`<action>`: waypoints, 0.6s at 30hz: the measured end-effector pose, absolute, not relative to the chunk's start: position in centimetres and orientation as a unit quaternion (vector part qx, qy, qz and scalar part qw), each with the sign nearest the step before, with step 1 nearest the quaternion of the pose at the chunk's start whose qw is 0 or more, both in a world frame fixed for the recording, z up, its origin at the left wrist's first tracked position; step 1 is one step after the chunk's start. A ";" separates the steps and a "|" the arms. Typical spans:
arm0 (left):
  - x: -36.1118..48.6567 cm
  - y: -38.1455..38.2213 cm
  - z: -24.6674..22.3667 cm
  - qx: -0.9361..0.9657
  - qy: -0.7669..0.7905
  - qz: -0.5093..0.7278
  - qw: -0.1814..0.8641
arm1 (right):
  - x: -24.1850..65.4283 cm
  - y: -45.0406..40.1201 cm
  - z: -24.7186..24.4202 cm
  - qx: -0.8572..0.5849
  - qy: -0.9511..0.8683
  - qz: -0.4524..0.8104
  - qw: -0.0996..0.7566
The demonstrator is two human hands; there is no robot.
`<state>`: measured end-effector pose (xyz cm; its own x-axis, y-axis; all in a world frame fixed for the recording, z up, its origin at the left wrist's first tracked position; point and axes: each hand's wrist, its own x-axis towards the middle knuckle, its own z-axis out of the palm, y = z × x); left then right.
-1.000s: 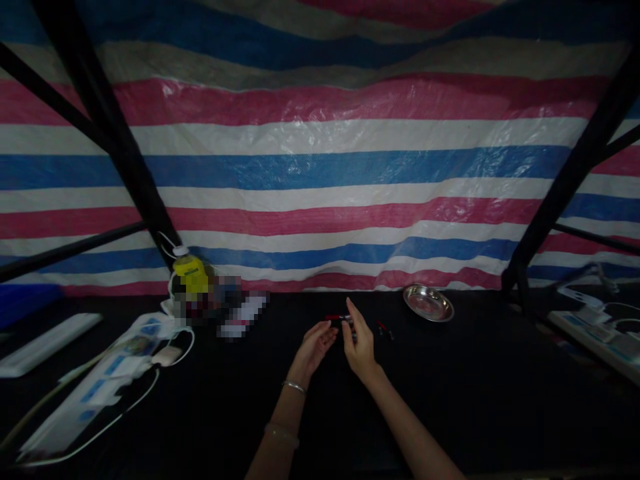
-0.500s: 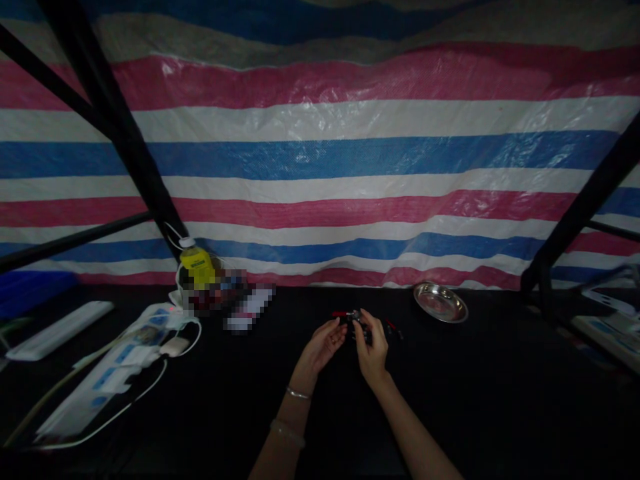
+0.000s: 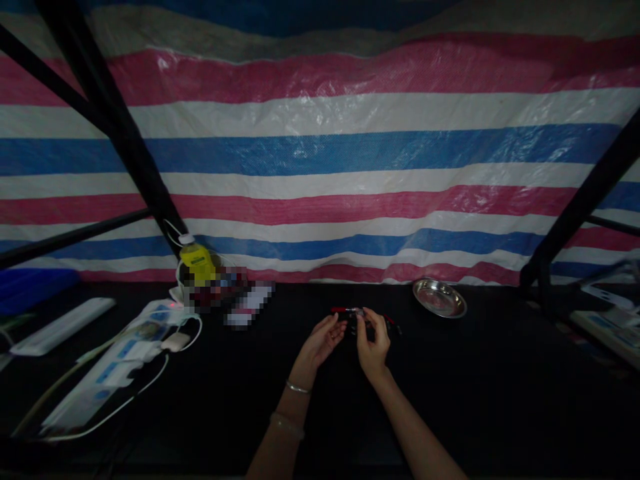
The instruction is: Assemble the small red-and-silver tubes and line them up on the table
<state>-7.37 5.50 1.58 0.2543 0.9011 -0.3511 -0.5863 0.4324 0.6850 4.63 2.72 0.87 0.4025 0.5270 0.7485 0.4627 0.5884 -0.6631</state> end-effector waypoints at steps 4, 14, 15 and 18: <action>-7.4 5.6 1.4 0.229 0.371 0.493 0.753 | 4.6 2.8 0.7 -0.468 -0.528 0.046 0.707; -7.3 6.1 1.4 0.226 0.396 0.547 0.702 | 5.3 2.8 1.6 -0.467 -0.508 0.013 0.724; -7.3 6.2 1.2 0.237 0.405 0.559 0.683 | 5.4 2.8 1.8 -0.469 -0.515 0.003 0.717; -7.3 6.4 1.0 0.277 0.420 0.579 0.641 | 5.8 2.7 2.3 -0.469 -0.523 -0.001 0.712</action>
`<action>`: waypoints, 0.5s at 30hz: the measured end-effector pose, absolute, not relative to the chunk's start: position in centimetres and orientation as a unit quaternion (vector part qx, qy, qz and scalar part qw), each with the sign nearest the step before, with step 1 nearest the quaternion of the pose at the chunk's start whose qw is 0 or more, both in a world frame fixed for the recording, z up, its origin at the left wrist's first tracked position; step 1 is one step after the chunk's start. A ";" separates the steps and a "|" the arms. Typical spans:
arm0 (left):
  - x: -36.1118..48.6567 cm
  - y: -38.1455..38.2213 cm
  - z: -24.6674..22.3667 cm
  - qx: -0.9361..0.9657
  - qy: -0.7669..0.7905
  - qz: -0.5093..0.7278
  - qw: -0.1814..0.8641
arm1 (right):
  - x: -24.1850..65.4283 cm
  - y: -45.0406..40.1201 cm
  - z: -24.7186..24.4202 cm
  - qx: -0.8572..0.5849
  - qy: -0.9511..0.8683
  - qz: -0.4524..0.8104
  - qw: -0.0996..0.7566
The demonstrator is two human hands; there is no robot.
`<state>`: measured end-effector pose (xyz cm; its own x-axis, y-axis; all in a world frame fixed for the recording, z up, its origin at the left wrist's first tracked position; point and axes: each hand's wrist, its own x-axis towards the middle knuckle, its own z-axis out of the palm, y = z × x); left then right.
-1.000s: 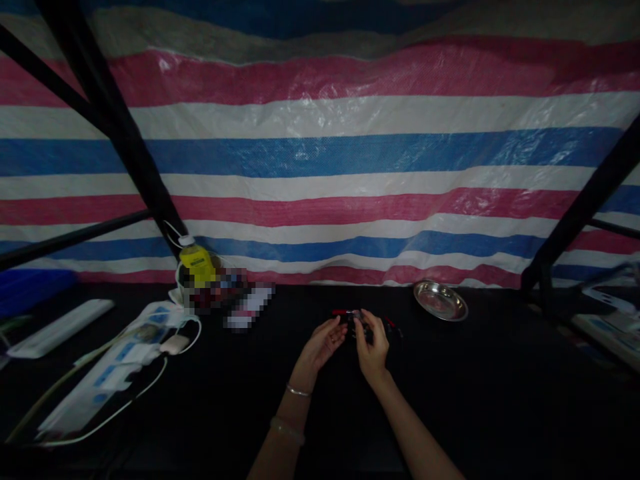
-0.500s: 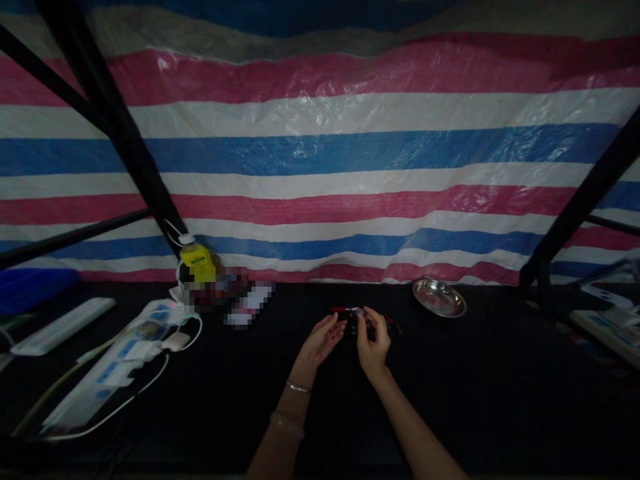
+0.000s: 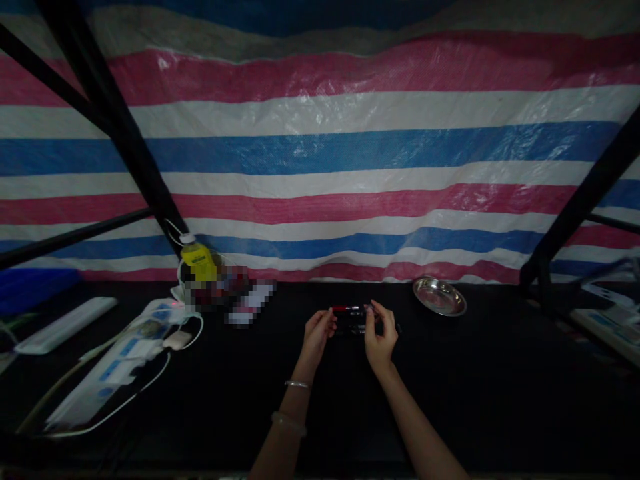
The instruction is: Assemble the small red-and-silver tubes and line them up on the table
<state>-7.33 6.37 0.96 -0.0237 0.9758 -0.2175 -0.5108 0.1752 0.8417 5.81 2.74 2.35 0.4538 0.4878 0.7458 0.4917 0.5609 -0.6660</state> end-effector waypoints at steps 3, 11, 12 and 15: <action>-7.3 6.3 1.0 0.302 0.419 0.578 0.631 | 5.8 2.9 2.3 -0.476 -0.497 0.021 0.725; -7.3 6.3 1.2 0.316 0.433 0.556 0.635 | 6.7 3.7 2.5 -0.478 -0.357 0.116 0.794; -7.3 6.3 1.2 0.313 0.434 0.557 0.636 | 7.1 3.9 2.5 -0.480 -0.320 0.112 0.809; -7.4 6.4 1.3 0.301 0.438 0.560 0.636 | 7.9 4.4 2.5 -0.490 -0.263 0.101 0.825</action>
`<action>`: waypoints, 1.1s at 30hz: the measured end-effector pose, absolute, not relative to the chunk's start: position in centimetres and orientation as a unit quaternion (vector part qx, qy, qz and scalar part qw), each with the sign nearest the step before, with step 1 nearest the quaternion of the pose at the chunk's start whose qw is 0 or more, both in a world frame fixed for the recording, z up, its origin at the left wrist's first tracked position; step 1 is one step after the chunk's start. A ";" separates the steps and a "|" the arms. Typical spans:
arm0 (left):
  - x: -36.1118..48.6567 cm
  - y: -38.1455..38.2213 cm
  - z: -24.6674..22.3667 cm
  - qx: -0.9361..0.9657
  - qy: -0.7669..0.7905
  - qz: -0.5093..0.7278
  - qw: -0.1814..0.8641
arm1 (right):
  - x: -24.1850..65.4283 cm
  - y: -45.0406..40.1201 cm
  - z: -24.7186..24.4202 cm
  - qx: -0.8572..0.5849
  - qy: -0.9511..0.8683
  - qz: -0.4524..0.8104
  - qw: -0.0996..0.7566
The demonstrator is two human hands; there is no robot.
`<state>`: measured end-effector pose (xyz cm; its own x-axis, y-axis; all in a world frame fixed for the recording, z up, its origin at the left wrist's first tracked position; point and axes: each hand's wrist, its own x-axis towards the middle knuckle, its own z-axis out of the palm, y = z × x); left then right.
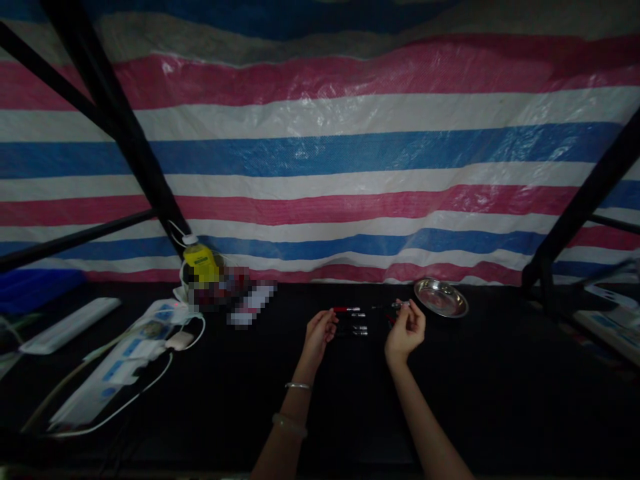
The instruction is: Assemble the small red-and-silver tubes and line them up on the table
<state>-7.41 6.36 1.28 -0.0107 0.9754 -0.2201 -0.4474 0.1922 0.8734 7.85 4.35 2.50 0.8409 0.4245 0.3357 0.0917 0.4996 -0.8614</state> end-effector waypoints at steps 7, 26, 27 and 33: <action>-7.7 6.4 1.4 0.301 0.438 0.565 0.631 | 6.9 3.6 2.8 -0.470 -0.319 0.068 0.820; -7.3 6.2 1.0 0.355 0.421 0.553 0.625 | 7.3 4.1 5.4 -0.464 -0.541 0.180 0.678; -7.2 6.1 1.0 0.374 0.423 0.545 0.621 | 7.1 4.2 5.1 -0.461 -0.541 0.192 0.677; -7.0 5.6 1.3 0.452 0.412 0.495 0.617 | 7.0 4.4 4.1 -0.462 -0.523 0.232 0.677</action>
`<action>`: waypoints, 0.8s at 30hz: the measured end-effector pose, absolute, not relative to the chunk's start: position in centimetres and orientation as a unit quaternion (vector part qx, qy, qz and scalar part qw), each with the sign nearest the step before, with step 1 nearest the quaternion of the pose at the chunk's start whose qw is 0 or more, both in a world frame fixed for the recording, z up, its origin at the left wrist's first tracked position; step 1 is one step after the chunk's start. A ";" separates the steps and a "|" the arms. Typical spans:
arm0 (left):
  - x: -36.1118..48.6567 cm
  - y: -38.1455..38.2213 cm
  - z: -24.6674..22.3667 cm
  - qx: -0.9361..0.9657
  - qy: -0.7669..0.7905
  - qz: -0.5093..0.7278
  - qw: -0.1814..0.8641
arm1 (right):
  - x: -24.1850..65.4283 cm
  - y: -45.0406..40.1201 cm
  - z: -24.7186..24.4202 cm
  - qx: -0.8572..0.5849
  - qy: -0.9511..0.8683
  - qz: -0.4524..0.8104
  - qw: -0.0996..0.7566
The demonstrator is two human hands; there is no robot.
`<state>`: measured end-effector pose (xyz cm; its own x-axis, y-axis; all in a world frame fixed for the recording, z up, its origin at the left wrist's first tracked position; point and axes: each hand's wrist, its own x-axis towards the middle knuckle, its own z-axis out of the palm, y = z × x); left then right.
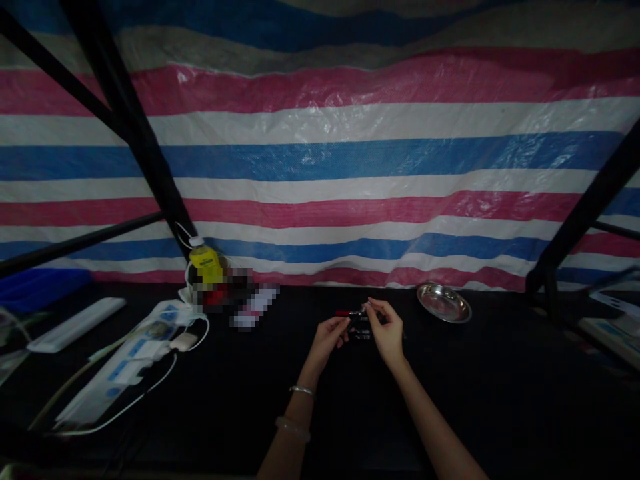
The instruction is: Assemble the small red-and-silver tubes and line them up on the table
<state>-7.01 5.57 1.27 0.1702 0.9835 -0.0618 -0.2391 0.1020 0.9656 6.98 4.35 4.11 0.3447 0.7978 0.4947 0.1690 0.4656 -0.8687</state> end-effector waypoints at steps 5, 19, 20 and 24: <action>-7.3 5.8 1.2 0.427 0.404 0.515 0.624 | 7.9 4.7 3.0 -0.461 -0.477 0.285 0.691; -7.9 6.4 0.6 0.413 0.433 0.546 0.587 | 10.9 5.7 1.1 -0.465 -0.560 0.350 0.589; -7.9 6.4 0.7 0.416 0.442 0.551 0.573 | 11.0 5.8 1.0 -0.476 -0.575 0.322 0.582; -7.9 6.4 0.9 0.435 0.454 0.576 0.522 | 11.3 5.9 0.5 -0.515 -0.624 0.219 0.545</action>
